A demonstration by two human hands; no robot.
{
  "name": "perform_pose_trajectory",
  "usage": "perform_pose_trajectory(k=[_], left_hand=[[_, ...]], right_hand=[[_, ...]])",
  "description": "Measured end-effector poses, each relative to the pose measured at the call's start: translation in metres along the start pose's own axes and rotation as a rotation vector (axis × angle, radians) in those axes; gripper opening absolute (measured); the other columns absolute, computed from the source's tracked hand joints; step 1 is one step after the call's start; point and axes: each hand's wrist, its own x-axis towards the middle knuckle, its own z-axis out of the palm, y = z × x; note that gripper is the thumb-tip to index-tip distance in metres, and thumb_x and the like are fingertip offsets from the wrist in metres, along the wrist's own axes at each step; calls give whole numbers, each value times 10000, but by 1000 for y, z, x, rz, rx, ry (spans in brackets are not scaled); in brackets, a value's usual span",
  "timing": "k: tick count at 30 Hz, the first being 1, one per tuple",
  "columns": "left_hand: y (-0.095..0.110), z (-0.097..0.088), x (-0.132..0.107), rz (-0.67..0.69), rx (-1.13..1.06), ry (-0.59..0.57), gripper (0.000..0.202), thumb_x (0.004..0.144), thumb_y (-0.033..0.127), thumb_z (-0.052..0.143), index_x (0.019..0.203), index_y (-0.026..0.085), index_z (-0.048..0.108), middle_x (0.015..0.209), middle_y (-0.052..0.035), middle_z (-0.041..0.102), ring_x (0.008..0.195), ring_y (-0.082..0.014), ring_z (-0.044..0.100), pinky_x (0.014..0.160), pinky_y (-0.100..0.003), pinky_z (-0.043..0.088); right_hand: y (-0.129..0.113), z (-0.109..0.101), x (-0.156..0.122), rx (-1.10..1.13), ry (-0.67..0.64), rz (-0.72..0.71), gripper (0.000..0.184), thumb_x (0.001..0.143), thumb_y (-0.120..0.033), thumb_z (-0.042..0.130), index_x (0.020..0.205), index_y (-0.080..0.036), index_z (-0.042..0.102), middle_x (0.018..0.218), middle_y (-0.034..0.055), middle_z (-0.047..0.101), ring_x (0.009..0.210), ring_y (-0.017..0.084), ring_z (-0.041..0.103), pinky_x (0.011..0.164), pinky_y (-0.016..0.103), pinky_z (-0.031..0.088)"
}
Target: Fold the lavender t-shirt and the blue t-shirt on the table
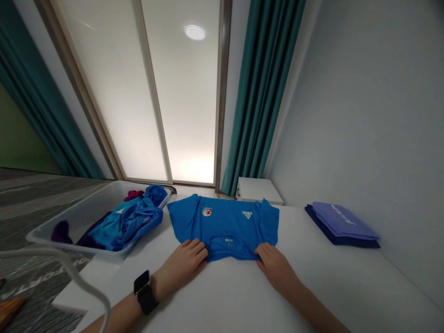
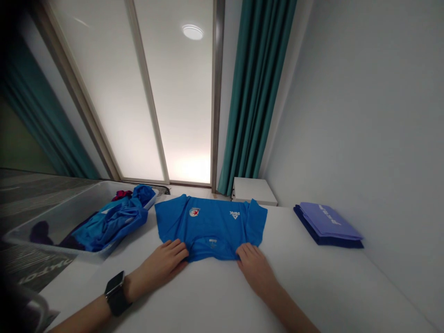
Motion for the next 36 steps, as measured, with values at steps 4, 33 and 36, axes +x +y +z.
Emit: perform_pose_trajectory(k=[4,33,36], left_hand=[[-8,-5,5,87,-6,-2,101,967,183,485,914,203,570,950,-31,622,866,-197,564,784,-324,396],[-31,-12,4,-99,-332,204,233,996,283,398,1023,210,617,959,-48,628,836,-169,615,746,-276,501],[-32,-25,12,-111,-280,264,226,1007,273,378,1051,199,587,996,-59,616,882,-180,604,779,-294,487]], right_hand=[[2,-7,4,-46,5,-108,165,834,-33,557,838,-197,577,886,45,633,838,228,607,733,353,485],[4,-32,30,152,-19,-81,191,919,-106,509,961,-195,673,884,48,660,826,198,611,741,340,506],[6,-41,37,82,143,-25,264,968,-126,410,1066,-172,651,955,86,664,896,210,603,800,361,487]])
